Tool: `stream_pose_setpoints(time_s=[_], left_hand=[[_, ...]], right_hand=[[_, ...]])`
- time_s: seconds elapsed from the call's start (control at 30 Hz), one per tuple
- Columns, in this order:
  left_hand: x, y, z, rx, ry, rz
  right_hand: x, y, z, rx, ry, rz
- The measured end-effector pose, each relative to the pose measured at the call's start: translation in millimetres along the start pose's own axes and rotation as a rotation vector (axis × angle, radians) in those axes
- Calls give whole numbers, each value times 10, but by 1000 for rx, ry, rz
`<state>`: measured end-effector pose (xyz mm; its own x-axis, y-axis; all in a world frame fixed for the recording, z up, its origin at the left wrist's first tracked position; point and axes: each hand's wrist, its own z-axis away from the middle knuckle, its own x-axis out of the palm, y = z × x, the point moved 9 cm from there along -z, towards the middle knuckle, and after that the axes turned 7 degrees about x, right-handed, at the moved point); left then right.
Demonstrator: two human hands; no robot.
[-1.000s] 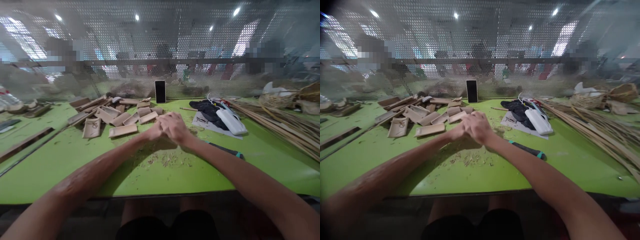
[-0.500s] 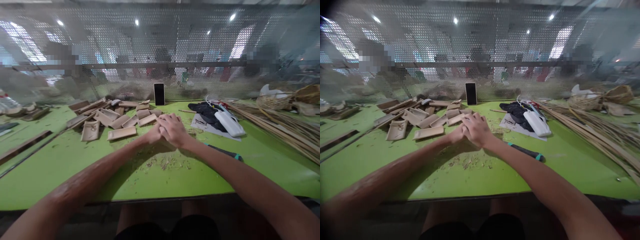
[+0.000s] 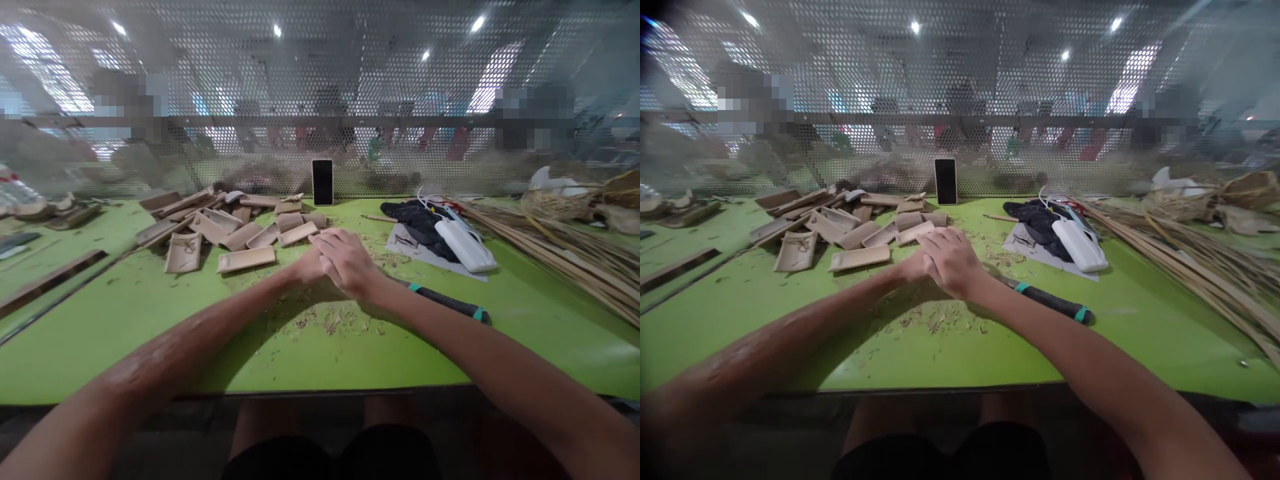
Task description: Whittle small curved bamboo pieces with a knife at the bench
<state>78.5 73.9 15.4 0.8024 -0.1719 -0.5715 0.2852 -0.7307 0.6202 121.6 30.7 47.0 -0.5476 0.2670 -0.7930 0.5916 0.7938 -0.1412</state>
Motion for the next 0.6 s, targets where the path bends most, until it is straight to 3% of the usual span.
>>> stream_pose_setpoints(time_s=[0.07, 0.2, 0.33, 0.4, 0.47, 0.6], left_hand=[[-7, -53, -2, -45, 3, 22], [3, -54, -10, -1, -19, 81], [28, -139, 11, -76, -37, 125], [33, -110, 9, -59, -43, 132], [8, -53, 0, -21, -25, 110], [-40, -80, 6, -84, 7, 109]], right_hand=[[9, 44, -24, 24, -3, 14], [36, 69, -31, 18, -20, -46], [-12, 94, 8, 50, 49, -128], [-11, 110, 21, 76, 57, -132], [17, 44, 19, 9, 27, -116], [-4, 46, -23, 10, 55, -73]])
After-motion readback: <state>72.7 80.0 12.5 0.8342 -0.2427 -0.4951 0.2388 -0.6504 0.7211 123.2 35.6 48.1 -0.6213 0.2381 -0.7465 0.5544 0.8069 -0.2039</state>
